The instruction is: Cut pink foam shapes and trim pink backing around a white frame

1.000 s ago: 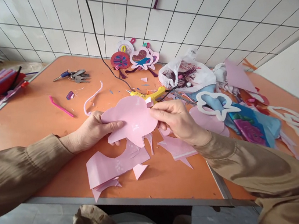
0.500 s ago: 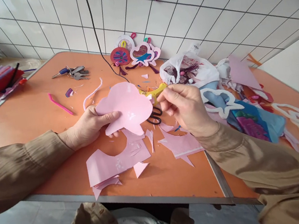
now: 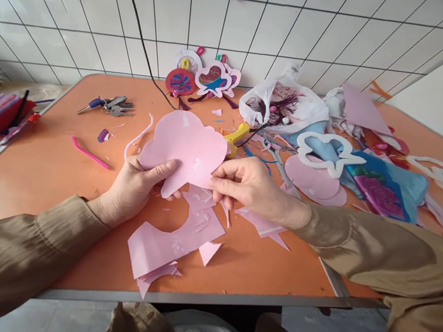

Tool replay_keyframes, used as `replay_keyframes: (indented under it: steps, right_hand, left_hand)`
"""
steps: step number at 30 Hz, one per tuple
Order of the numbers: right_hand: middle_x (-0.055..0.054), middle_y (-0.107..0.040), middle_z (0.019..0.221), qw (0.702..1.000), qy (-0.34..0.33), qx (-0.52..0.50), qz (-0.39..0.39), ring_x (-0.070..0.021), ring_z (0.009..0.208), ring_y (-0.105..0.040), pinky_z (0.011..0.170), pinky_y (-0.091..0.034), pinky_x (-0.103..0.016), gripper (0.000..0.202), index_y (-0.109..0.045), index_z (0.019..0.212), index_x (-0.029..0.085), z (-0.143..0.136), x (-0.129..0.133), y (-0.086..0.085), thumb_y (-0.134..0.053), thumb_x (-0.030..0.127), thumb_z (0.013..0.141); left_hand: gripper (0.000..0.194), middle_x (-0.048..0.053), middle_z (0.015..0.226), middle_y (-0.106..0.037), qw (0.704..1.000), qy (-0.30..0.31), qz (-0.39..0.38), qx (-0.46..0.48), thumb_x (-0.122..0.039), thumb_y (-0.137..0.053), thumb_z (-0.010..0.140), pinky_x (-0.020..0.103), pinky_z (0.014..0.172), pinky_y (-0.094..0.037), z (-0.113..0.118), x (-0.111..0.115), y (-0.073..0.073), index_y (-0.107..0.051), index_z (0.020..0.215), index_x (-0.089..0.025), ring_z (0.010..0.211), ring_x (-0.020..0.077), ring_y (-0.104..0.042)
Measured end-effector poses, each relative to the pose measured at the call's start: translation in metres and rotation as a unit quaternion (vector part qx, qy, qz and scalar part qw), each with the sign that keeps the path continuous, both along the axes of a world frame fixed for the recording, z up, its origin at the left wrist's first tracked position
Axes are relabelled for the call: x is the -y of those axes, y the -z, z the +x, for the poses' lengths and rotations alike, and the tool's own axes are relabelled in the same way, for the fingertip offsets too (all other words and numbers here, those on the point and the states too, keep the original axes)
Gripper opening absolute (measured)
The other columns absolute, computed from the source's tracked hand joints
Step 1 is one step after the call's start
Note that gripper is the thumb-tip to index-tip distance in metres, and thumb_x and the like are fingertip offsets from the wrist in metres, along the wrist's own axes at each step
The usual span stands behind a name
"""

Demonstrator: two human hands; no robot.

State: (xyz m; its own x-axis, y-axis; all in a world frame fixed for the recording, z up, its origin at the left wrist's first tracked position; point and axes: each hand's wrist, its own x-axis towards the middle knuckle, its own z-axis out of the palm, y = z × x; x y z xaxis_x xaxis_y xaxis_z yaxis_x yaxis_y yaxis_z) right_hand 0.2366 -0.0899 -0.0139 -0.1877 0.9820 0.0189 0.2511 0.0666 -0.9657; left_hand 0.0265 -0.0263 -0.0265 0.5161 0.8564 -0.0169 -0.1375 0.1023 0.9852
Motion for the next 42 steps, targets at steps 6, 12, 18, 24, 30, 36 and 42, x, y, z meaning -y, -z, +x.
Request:
replay_keyframes:
  steps: [6,12,18,24,30,36,42]
  right_hand:
    - [-0.002,-0.065,0.061,1.000,-0.001,-0.013,0.008,-0.0099,0.048,-0.056,0.046,-0.046,-0.024,0.044,-0.061,0.066,0.017,0.007,-0.001,-0.003,-0.071,0.056,0.082]
    - [0.000,-0.062,0.069,0.989,0.069,-0.004,0.130,-0.0126,0.061,-0.055,0.056,-0.047,-0.028,0.036,-0.066,0.080,0.018,0.011,-0.003,-0.012,-0.081,0.051,0.075]
    - [0.000,-0.063,0.066,0.978,0.107,0.023,0.175,-0.0134,0.062,-0.054,0.057,-0.046,-0.029,0.021,-0.067,0.068,0.021,0.014,-0.004,-0.015,-0.071,0.036,0.083]
    - [0.000,-0.060,0.064,0.973,0.100,0.053,0.203,-0.0143,0.061,-0.052,0.056,-0.046,-0.030,0.025,-0.067,0.068,0.022,0.017,-0.004,-0.015,-0.068,0.040,0.086]
    - [0.000,-0.064,0.067,0.959,0.117,0.052,0.254,-0.0139,0.061,-0.054,0.056,-0.047,-0.030,0.017,-0.068,0.073,0.024,0.018,-0.002,-0.014,-0.069,0.031,0.088]
    - [0.000,-0.068,0.073,0.964,0.146,-0.028,0.222,-0.0111,0.062,-0.060,0.059,-0.052,-0.027,0.019,-0.067,0.074,0.021,0.023,-0.007,-0.010,-0.067,0.030,0.091]
    - [0.000,-0.067,0.071,0.981,0.122,-0.043,0.144,-0.0093,0.056,-0.057,0.051,-0.047,-0.023,0.014,-0.070,0.079,0.019,0.023,-0.009,-0.006,-0.067,0.029,0.088]
  left_hand:
    - [0.034,0.004,0.055,-0.068,0.998,-0.003,0.056,-0.021,-0.041,-0.080,0.083,0.025,0.051,-0.056,-0.003,-0.002,0.005,-0.069,0.065,-0.015,0.049,0.0156,-0.065]
    - [0.036,0.005,0.058,-0.072,0.991,0.045,0.111,-0.063,-0.044,-0.078,0.085,0.026,0.054,-0.056,-0.007,-0.002,0.004,-0.073,0.062,-0.016,0.052,0.0165,-0.066]
    - [0.039,0.003,0.055,-0.071,0.973,0.093,0.184,-0.107,-0.041,-0.074,0.088,0.025,0.055,-0.054,-0.006,0.001,-0.002,-0.072,0.056,-0.018,0.050,0.0153,-0.065]
    - [0.038,0.002,0.056,-0.071,0.966,0.067,0.223,-0.114,-0.040,-0.073,0.089,0.023,0.050,-0.050,-0.008,0.001,0.000,-0.070,0.057,-0.019,0.050,0.0138,-0.062]
    - [0.035,-0.001,0.051,-0.064,0.932,0.016,0.340,-0.127,-0.032,-0.069,0.091,0.021,0.044,-0.042,-0.010,0.004,0.000,-0.067,0.059,-0.019,0.044,0.0103,-0.053]
    - [0.015,0.005,0.074,-0.078,0.805,-0.062,0.561,-0.185,-0.030,-0.066,0.090,0.028,0.063,-0.056,-0.027,-0.002,-0.002,-0.080,0.094,-0.026,0.065,0.0192,-0.072]
    - [0.028,0.011,0.099,-0.080,0.767,-0.018,0.617,-0.178,-0.044,-0.064,0.091,0.042,0.078,-0.063,-0.042,-0.014,-0.003,-0.080,0.107,-0.026,0.089,0.0289,-0.077]
